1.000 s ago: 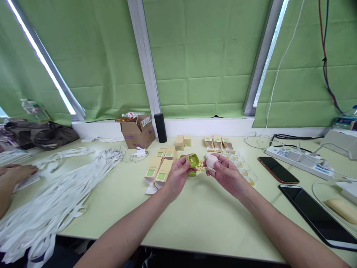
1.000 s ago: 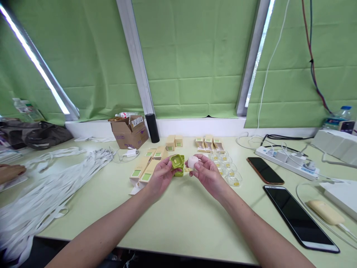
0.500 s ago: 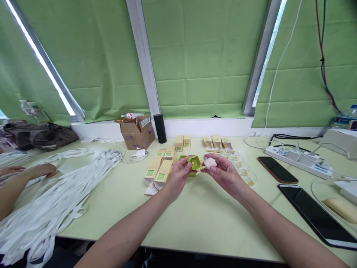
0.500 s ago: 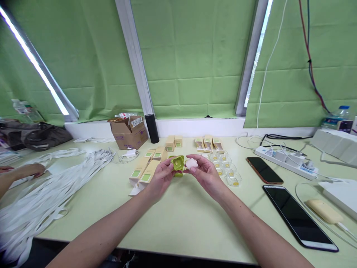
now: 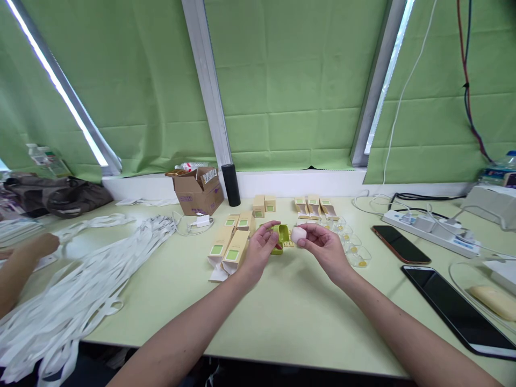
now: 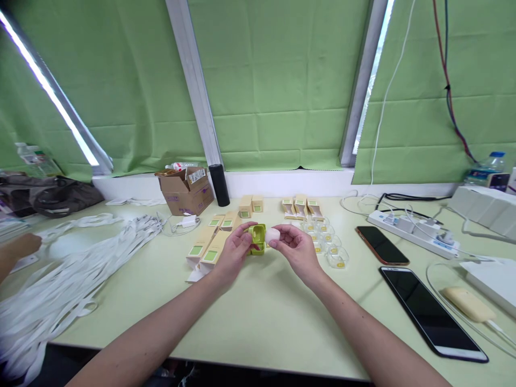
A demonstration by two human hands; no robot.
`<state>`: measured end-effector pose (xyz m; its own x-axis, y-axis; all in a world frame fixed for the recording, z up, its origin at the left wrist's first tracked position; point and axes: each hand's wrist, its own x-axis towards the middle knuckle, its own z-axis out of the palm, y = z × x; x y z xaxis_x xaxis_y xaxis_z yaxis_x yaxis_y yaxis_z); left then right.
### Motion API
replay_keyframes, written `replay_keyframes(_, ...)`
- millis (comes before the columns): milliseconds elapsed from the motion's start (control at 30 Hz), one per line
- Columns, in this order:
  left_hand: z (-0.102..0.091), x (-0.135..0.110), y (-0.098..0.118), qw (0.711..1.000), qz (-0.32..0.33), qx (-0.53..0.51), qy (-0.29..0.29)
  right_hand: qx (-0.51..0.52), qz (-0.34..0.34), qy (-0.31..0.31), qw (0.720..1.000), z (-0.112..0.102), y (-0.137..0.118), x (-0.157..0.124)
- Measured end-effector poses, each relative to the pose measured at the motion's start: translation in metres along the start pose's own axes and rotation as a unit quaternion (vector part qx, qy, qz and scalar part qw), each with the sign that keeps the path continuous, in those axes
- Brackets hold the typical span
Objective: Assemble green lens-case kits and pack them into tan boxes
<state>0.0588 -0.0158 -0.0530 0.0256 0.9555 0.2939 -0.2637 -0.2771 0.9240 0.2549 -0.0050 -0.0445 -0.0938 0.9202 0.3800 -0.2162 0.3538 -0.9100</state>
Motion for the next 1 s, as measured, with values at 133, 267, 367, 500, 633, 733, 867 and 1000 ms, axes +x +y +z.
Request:
replay_keyframes(133, 0.0024, -0.0014, 0.005, 0.999, -0.004, 0.032, 0.01, -0.027, 0.002, -0.009, 1.0, -0.0004, 0.0005, 0.0002)
replay_keyframes(267, 0.0045, -0.002, 0.0075, 0.998, -0.002, 0.06, 0.011, -0.035, 0.016, -0.01, 0.999, -0.0003, 0.001, -0.0002)
replay_keyframes(367, 0.005, -0.0024, 0.0078, 0.997, 0.001, 0.077, 0.001, -0.039, 0.022, -0.013, 0.999, -0.0002, 0.002, -0.0003)
replay_keyframes(500, 0.0045, -0.0036, 0.0078, 0.994, 0.009, 0.106, 0.001, -0.034, 0.029, -0.021, 0.999, 0.0007, 0.0027, -0.0005)
replay_keyframes(633, 0.0038, -0.0046, 0.0074, 0.992, 0.012, 0.124, -0.006, -0.008, 0.043, -0.02, 0.999, 0.0033, 0.001, -0.0014)
replay_keyframes(733, 0.0033, -0.0053, 0.0071, 0.992, 0.015, 0.129, -0.009, 0.004, 0.05, -0.02, 0.999, 0.0047, -0.0007, -0.0023)
replay_keyframes(867, 0.0035, -0.0058, 0.0069, 0.991, 0.023, 0.131, -0.01, 0.0, 0.053, -0.024, 0.998, 0.0048, -0.0012, -0.0025)
replay_keyframes(1000, 0.0048, -0.0062, 0.0079, 0.99, 0.028, 0.137, -0.004, -0.005, 0.049, -0.038, 0.998, 0.0044, -0.0019, -0.0026)
